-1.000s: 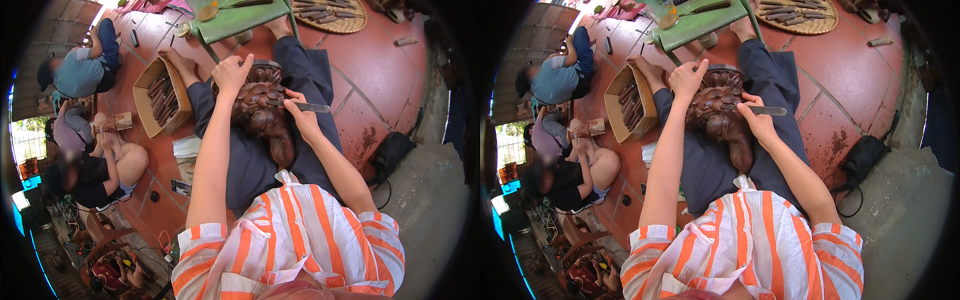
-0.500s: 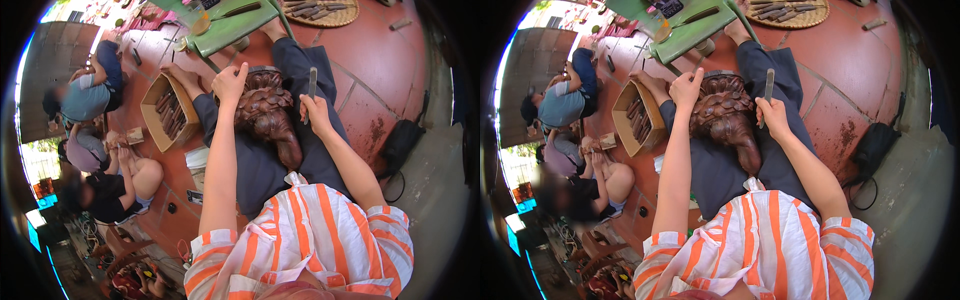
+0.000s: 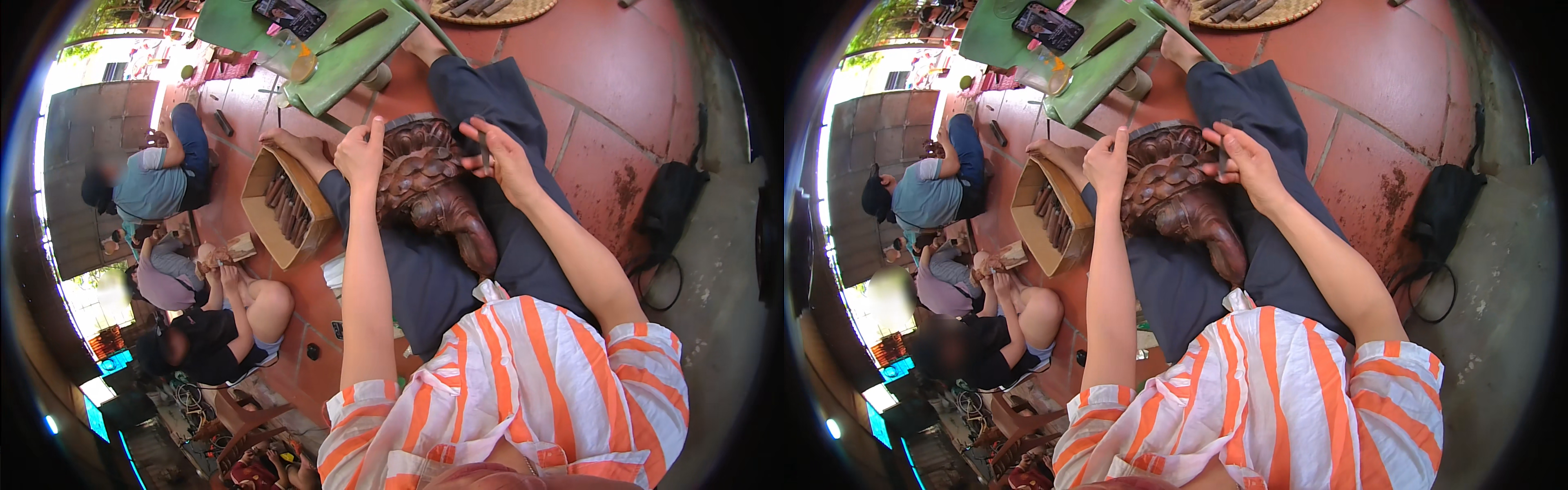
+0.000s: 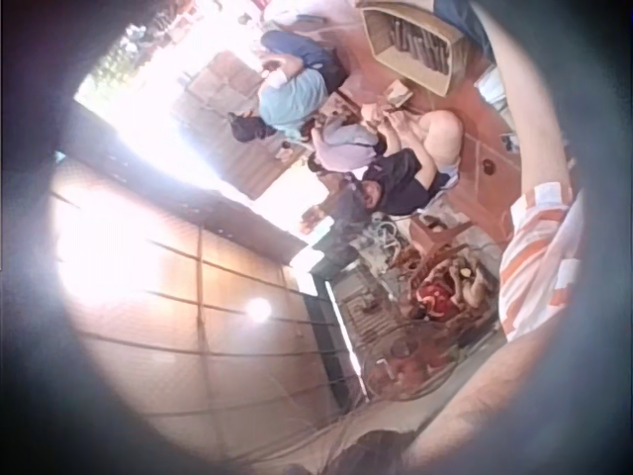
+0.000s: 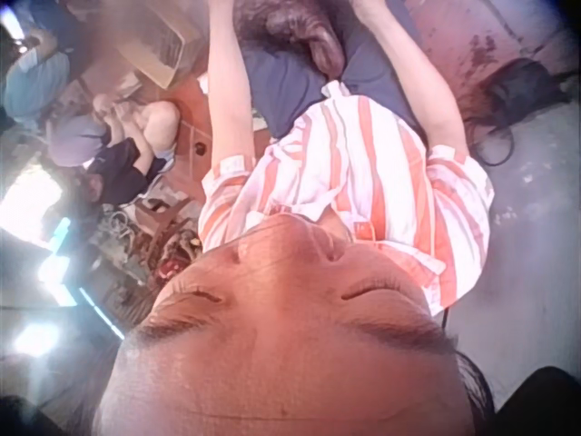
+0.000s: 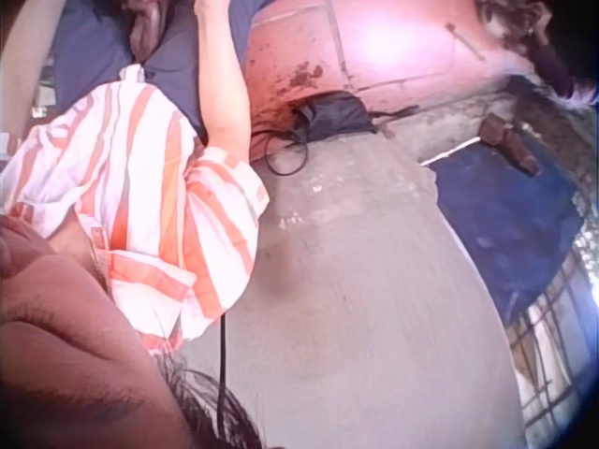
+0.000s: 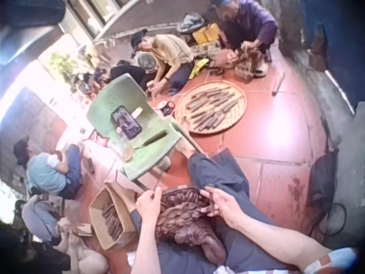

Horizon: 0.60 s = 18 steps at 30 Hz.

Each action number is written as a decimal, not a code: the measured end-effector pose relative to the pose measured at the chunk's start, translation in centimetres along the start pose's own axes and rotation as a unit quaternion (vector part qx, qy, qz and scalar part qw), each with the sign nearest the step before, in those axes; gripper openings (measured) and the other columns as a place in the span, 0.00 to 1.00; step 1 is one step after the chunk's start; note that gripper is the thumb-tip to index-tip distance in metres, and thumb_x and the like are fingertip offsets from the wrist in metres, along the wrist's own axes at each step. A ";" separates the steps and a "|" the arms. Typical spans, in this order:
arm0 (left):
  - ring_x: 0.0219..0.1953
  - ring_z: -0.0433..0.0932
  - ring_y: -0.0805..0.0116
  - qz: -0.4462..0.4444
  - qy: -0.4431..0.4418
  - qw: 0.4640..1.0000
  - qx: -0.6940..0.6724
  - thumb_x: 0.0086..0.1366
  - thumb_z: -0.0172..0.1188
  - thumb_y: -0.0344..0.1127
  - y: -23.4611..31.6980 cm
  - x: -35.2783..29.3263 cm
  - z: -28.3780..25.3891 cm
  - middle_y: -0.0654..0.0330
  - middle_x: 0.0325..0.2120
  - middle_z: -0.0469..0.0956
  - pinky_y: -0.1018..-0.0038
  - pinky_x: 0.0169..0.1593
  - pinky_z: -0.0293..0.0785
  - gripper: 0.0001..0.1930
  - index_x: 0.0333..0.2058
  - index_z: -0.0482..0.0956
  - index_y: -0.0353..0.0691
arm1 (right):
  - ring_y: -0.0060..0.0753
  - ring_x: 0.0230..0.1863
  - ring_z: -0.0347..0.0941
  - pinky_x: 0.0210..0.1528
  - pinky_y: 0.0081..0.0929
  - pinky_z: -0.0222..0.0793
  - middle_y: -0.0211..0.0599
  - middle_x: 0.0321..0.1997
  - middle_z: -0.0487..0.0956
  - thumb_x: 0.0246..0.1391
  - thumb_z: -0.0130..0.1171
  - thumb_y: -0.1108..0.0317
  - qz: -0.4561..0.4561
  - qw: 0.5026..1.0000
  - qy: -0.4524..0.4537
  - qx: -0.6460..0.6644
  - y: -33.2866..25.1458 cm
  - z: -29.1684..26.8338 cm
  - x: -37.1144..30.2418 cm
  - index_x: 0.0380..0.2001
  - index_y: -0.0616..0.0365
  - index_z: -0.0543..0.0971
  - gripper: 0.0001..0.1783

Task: The person sits on the floor and uses a small knife to carve a dark, textured wooden object resting in their lap. They hold the object steady with one hand while carefully shaping its surface with the tool in the other hand.

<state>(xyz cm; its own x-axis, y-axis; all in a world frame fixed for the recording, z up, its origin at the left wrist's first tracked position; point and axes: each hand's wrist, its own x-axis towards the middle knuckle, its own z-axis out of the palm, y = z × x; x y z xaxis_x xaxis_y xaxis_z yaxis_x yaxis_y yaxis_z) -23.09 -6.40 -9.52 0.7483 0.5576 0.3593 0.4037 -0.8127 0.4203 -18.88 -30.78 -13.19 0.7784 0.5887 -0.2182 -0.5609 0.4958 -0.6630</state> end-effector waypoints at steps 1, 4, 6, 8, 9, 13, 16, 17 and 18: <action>0.25 0.76 0.46 -0.003 -0.008 1.000 0.002 0.57 0.55 0.56 -0.1 0.0 0.0 0.48 0.19 0.76 0.58 0.31 0.71 0.23 0.24 0.81 0.39 | 0.19 0.28 0.75 0.30 0.14 0.69 0.34 0.49 0.77 0.57 0.55 0.54 -0.007 0.997 -0.005 0.071 -0.1 0.5 -0.1 0.62 0.63 0.55 0.37; 0.25 0.76 0.46 -0.010 -0.020 1.000 0.003 0.57 0.56 0.56 0.0 0.0 -0.1 0.47 0.19 0.76 0.58 0.31 0.71 0.23 0.23 0.81 0.39 | 0.21 0.34 0.77 0.38 0.15 0.72 0.37 0.45 0.79 0.57 0.55 0.52 -0.028 0.998 0.015 0.049 -0.7 0.8 -0.4 0.54 0.62 0.68 0.29; 0.25 0.76 0.46 -0.009 -0.016 1.000 -0.001 0.57 0.56 0.56 0.3 0.0 -0.1 0.47 0.19 0.76 0.58 0.31 0.70 0.23 0.23 0.81 0.39 | 0.20 0.32 0.77 0.36 0.14 0.72 0.37 0.40 0.80 0.57 0.55 0.51 -0.010 0.996 0.035 -0.082 -0.6 -0.5 0.0 0.50 0.63 0.73 0.27; 0.25 0.76 0.46 -0.001 -0.007 1.000 0.004 0.57 0.56 0.55 0.3 0.1 -0.1 0.47 0.19 0.76 0.58 0.31 0.70 0.23 0.23 0.81 0.39 | 0.15 0.22 0.71 0.27 0.10 0.66 0.32 0.26 0.81 0.58 0.53 0.52 0.008 0.997 0.049 -0.064 -0.2 -1.0 -0.2 0.40 0.63 0.78 0.22; 0.25 0.76 0.46 0.003 -0.001 1.000 0.006 0.57 0.55 0.55 0.2 0.1 0.0 0.47 0.19 0.76 0.58 0.31 0.70 0.23 0.23 0.81 0.39 | 0.14 0.19 0.69 0.25 0.10 0.64 0.32 0.24 0.80 0.58 0.53 0.53 0.006 0.997 0.040 -0.073 -0.2 -1.1 -0.2 0.38 0.63 0.79 0.21; 0.25 0.76 0.45 -0.003 -0.005 1.000 0.015 0.56 0.55 0.56 0.4 0.1 -0.2 0.48 0.19 0.76 0.58 0.31 0.71 0.22 0.22 0.81 0.40 | 0.12 0.16 0.64 0.21 0.11 0.59 0.30 0.19 0.78 0.59 0.50 0.57 -0.012 0.990 0.048 -0.136 -0.1 0.1 -0.9 0.34 0.62 0.81 0.18; 0.25 0.76 0.45 -0.002 0.004 1.000 0.006 0.56 0.55 0.56 0.0 0.1 0.1 0.48 0.19 0.76 0.57 0.31 0.71 0.22 0.22 0.81 0.40 | 0.15 0.19 0.69 0.21 0.11 0.61 0.34 0.23 0.80 0.58 0.50 0.64 -0.032 0.987 0.000 -0.160 0.7 0.6 -1.4 0.36 0.63 0.79 0.14; 0.25 0.76 0.45 -0.005 0.002 1.000 0.004 0.56 0.56 0.56 -0.1 0.1 0.0 0.49 0.19 0.76 0.57 0.31 0.71 0.22 0.22 0.81 0.40 | 0.15 0.20 0.70 0.21 0.12 0.62 0.35 0.23 0.80 0.58 0.51 0.65 -0.023 0.985 -0.012 -0.171 0.8 0.9 -1.7 0.36 0.63 0.79 0.13; 0.25 0.76 0.45 -0.008 0.000 1.000 0.003 0.56 0.56 0.56 -0.1 0.1 -0.1 0.49 0.19 0.76 0.57 0.31 0.71 0.23 0.21 0.81 0.40 | 0.16 0.20 0.71 0.22 0.12 0.63 0.36 0.23 0.80 0.57 0.52 0.66 -0.014 0.983 -0.023 -0.183 0.8 1.0 -1.9 0.35 0.64 0.79 0.12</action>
<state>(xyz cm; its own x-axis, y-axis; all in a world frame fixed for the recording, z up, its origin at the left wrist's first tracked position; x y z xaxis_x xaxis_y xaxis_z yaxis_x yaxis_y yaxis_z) -23.06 -6.26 -9.46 0.7426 0.5697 0.3521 0.4183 -0.8051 0.4204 -21.11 -30.82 -12.59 0.7744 0.6098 -0.1690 -0.3938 0.2554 -0.8830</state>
